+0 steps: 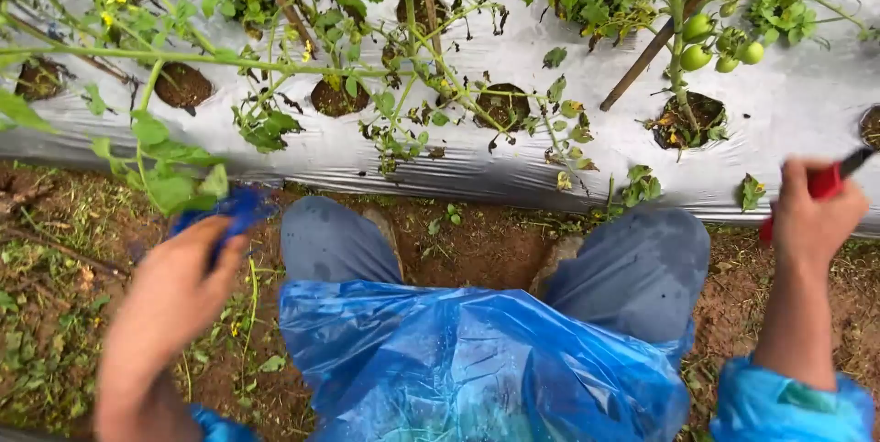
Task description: Pruning tomato plants in a field using hand shears to remove unwanted stems and leaves.
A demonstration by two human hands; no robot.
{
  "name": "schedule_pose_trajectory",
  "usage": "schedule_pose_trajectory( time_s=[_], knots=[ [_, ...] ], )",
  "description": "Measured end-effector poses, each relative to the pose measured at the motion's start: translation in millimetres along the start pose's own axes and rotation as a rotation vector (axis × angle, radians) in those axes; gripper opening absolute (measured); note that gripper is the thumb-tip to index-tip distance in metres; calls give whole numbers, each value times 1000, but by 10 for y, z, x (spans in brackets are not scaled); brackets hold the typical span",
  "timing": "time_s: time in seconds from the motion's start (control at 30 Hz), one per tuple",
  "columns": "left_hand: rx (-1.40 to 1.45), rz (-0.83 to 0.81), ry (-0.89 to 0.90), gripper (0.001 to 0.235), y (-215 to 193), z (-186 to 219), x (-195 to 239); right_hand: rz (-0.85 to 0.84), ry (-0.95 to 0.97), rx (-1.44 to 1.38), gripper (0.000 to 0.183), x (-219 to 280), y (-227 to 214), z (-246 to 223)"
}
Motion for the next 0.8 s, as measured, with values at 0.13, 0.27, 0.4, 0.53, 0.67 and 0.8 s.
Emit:
schedule_pose_trajectory(
  time_s=[0.13,0.27,0.4,0.53,0.67,0.8],
  knots=[
    [94,-132,292,28,-33,1176,-446,-258,-58,-82,12,-48,743,-1239],
    [163,-221,618,24,154,1966,-744,-998,-350,-197,18,352,1556,-2577],
    [403,-275,643,33,436,2233,-1161,-1369,-373,-36,52,577,2087,-2845],
    [474,-293,531,32,663,2186,-1315,-1366,-307,96,45,533,2427,-2484],
    [607,-339,461,28,790,2171,-1415,-1383,-218,237,40,451,2622,-2023],
    [578,-479,553,35,680,2239,-1496,-1417,-183,244,19,395,2555,-2140]
  ],
)
Point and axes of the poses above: each hand's wrist, its own x-axis away from the middle knuckle, its own y-axis out of the palm, z = x × y, the point moved 2 cm from there along -x, towards the middle knuckle, and after that the axes turned 10 degrees about -x, right-handed, at the moved point
